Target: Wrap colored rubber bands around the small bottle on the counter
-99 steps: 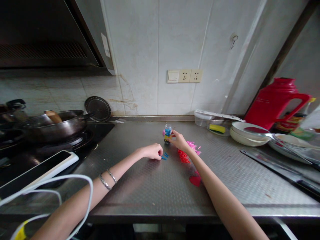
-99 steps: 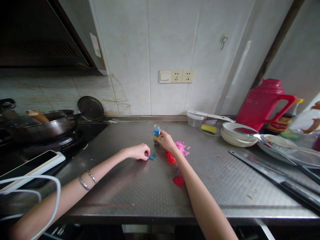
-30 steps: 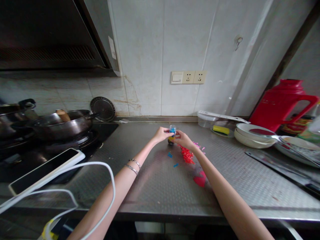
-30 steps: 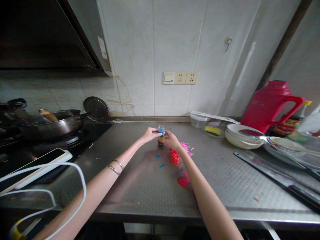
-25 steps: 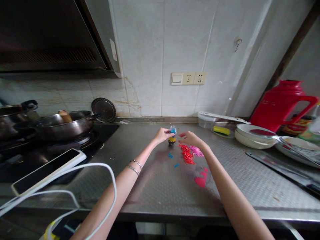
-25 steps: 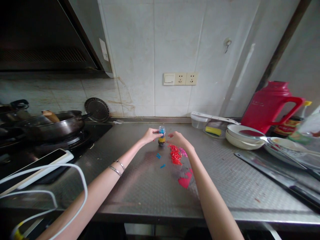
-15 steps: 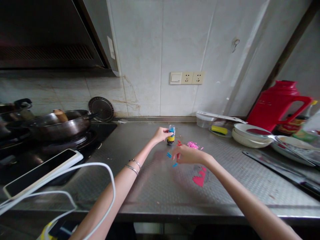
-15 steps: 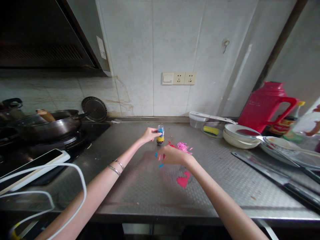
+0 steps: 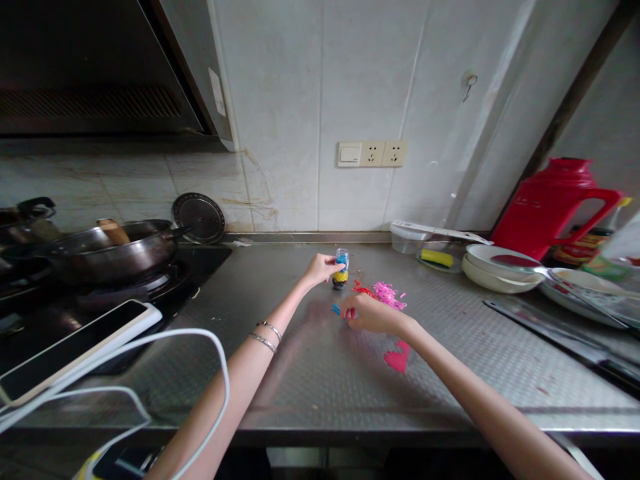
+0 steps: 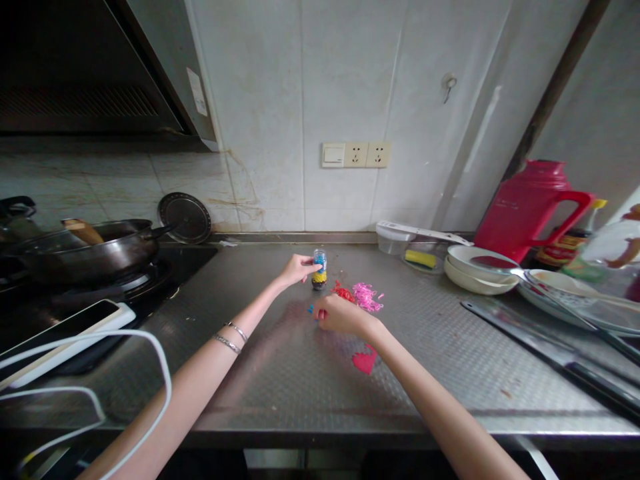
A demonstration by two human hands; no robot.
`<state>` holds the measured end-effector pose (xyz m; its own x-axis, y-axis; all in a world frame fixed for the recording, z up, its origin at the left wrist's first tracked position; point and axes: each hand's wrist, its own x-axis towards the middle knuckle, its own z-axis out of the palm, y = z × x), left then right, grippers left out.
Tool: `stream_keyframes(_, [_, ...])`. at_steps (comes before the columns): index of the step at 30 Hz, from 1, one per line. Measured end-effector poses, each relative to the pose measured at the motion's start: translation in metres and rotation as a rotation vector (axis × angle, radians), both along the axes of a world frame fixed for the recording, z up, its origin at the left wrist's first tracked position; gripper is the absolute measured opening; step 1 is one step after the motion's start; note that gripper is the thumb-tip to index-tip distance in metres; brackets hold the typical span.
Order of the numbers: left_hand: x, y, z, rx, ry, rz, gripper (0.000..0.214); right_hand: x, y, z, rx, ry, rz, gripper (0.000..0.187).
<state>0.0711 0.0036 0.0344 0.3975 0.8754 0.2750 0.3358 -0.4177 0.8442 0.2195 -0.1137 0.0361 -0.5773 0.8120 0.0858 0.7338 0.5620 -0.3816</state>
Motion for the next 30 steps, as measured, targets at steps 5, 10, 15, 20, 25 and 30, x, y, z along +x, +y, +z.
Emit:
stream_keyframes(5, [0.0, 0.0, 0.0, 0.01, 0.009, -0.006, 0.034, -0.004, 0.016, -0.01, 0.068, 0.171, -0.157, 0.026])
stream_keyframes(10, [-0.001, 0.001, 0.0, 0.028, 0.011, -0.017, 0.034, -0.011, 0.021, -0.02, 0.063, 0.157, -0.127, 0.026])
stream_keyframes(15, [0.0, -0.001, 0.002, 0.016, 0.005, -0.012, 0.034, -0.012, 0.023, -0.02, 0.03, 0.097, -0.111, 0.032])
stream_keyframes(20, [0.001, -0.001, 0.002, 0.016, -0.013, -0.016, 0.031, -0.016, 0.026, -0.014, -0.036, 0.037, -0.137, 0.037])
stream_keyframes(25, [0.0, 0.003, -0.002, 0.017, -0.032, -0.028, 0.032, -0.02, 0.028, -0.012, -0.016, -0.035, -0.135, 0.034])
stream_keyframes(30, [0.001, 0.004, -0.002, 0.013, -0.025, -0.017, 0.033, -0.017, 0.029, -0.007, 0.027, 0.036, -0.113, 0.033])
